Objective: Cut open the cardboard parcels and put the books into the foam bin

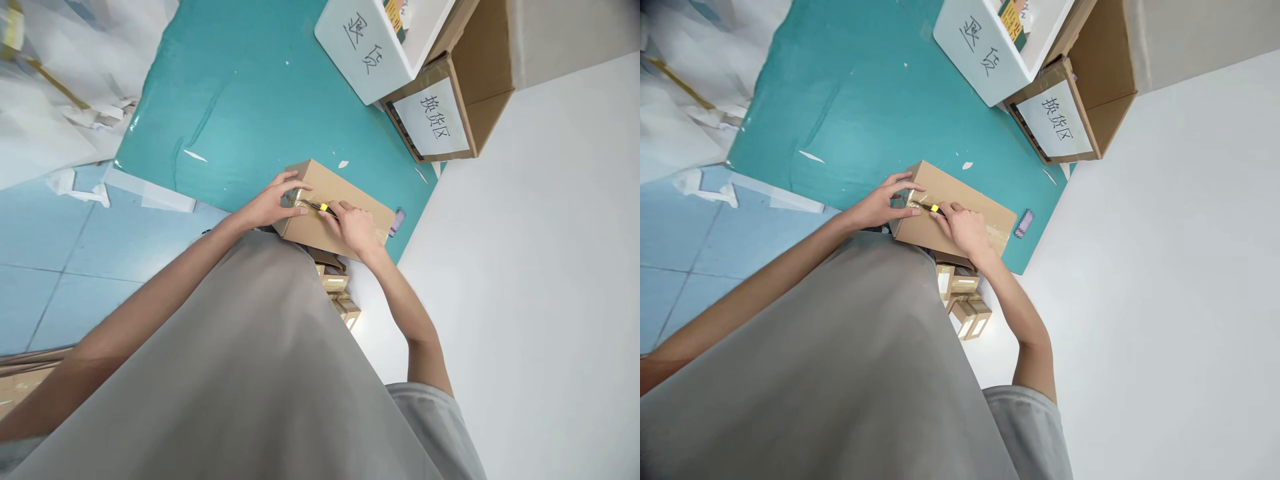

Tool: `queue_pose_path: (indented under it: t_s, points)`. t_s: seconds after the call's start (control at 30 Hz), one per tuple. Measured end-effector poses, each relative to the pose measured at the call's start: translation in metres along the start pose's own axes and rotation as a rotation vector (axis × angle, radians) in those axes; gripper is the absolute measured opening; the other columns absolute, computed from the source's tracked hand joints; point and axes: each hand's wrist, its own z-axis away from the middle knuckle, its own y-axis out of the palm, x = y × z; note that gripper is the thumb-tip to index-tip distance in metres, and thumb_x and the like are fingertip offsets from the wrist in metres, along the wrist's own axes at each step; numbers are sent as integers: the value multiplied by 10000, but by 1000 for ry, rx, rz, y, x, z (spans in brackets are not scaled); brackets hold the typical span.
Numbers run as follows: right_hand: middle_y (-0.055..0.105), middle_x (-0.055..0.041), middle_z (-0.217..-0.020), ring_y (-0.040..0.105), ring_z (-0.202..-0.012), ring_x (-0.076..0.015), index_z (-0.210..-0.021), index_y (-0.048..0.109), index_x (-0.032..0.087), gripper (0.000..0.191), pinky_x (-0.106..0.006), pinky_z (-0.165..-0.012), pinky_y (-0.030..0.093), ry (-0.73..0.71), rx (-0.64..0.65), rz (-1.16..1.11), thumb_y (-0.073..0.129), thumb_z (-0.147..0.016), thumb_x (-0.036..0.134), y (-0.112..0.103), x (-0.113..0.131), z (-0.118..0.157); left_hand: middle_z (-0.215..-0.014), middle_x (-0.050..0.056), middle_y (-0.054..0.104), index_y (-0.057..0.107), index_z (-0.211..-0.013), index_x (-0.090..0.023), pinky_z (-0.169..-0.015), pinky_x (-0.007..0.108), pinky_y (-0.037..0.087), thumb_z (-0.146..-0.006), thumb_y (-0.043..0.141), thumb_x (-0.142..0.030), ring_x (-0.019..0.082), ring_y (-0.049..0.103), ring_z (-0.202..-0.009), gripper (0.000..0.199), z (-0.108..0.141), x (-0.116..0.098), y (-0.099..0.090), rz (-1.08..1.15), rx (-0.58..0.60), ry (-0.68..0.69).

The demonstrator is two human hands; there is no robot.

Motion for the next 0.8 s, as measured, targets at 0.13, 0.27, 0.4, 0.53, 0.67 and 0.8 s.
queue_pose_path:
  t_s: [0.13, 0.27, 0.4, 0.53, 0.67, 0.8]
  points:
    - [728, -155, -1271, 704, -1038, -300, -1459, 594, 227, 683, -297, -726, 362, 0, 7, 8, 123, -1147, 609, 0, 1, 0, -1686, 110, 367, 671, -1433, -357, -1259, 550, 406, -833, 792, -706, 376, 330, -1614, 704, 2, 0, 0, 0, 0, 2]
    - [727, -151, -1265, 718, -1039, -298, -1440, 597, 228, 645, -301, -722, 378, 8, 6, 35, 143, -1154, 587, -2, 5, 1, -1678, 114, 377, 675, -1429, -344, -1300, 538, 346, -826, 781, -737, 372, 343, -1608, 728, 2, 1, 0, -7, -8, 12]
    - [716, -171, -1272, 738, -1032, -291, -1445, 573, 216, 603, -304, -729, 409, 25, 29, 105, 152, -1165, 545, -11, 14, 2, -1673, 117, 385, 674, -1431, -330, -1314, 545, 314, -818, 777, -755, 379, 348, -1601, 753, 3, 0, 0, -17, -13, 17]
    - [708, -196, -1276, 752, -1016, -288, -1435, 569, 198, 556, -316, -746, 451, 5, 63, 162, 187, -1171, 504, -22, 21, -1, -1676, 121, 385, 671, -1433, -320, -1305, 551, 325, -813, 772, -770, 386, 344, -1598, 772, 2, -2, -1, -22, -10, 12]
    - [726, -196, -1227, 758, -1000, -296, -1403, 598, 183, 531, -327, -749, 474, -22, 59, 180, 225, -1172, 483, -28, 21, -5, -1663, 121, 401, 676, -1433, -318, -1290, 533, 355, -813, 771, -772, 380, 362, -1587, 773, 1, -2, -1, -25, -16, 18]
    - [733, -202, -1206, 756, -998, -294, -1393, 605, 172, 509, -331, -750, 479, -34, 64, 194, 243, -1174, 456, -28, 15, -3, -1666, 116, 404, 681, -1434, -328, -1303, 528, 335, -809, 788, -751, 366, 368, -1588, 763, 1, 0, -1, -32, -25, 29]
